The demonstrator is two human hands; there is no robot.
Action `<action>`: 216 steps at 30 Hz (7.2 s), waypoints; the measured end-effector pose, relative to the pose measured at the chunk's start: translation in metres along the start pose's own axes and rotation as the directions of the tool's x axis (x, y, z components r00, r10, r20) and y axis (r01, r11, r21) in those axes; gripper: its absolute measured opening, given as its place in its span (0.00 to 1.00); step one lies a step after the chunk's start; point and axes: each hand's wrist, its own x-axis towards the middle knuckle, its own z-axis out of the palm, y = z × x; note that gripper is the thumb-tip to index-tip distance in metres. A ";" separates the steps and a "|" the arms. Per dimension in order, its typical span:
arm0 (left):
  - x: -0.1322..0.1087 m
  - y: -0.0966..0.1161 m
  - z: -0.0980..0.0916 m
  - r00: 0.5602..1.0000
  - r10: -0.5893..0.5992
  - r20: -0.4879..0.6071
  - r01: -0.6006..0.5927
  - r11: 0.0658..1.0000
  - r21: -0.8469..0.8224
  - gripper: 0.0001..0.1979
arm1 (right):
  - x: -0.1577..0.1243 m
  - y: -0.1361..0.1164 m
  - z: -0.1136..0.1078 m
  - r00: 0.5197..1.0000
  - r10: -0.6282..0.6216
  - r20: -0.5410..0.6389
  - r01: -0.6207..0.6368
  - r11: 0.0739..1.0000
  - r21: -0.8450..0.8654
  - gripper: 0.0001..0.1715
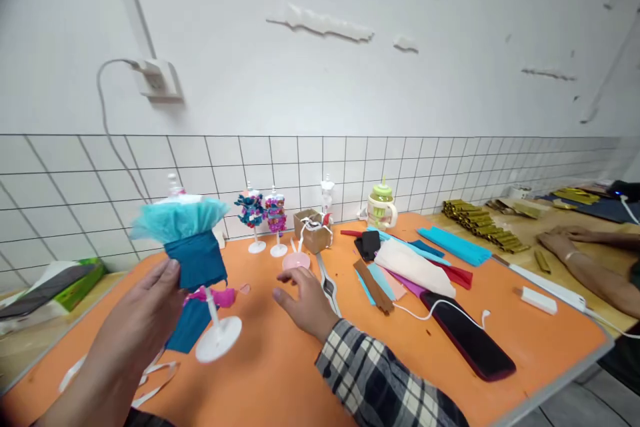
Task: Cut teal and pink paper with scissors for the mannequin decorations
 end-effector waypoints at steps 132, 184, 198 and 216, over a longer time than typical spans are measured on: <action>-0.038 -0.079 -0.043 0.493 -0.509 0.705 0.293 0.861 0.416 0.23 | -0.048 -0.004 0.058 0.901 -0.202 0.385 -0.014 0.871 0.491 0.21; -0.053 -0.103 -0.049 0.739 -0.014 0.673 -0.583 0.487 0.650 0.17 | -0.040 0.018 0.035 0.969 -0.084 0.232 0.086 0.996 0.004 0.30; -0.073 -0.119 -0.018 0.687 -0.481 0.545 0.225 0.854 0.470 0.21 | -0.043 0.006 0.035 0.948 -0.176 0.264 0.136 0.977 0.163 0.14; -0.055 -0.096 -0.046 0.832 -0.379 0.406 0.021 0.752 0.659 0.26 | -0.039 0.025 0.034 0.971 -0.113 0.209 0.096 0.991 0.088 0.09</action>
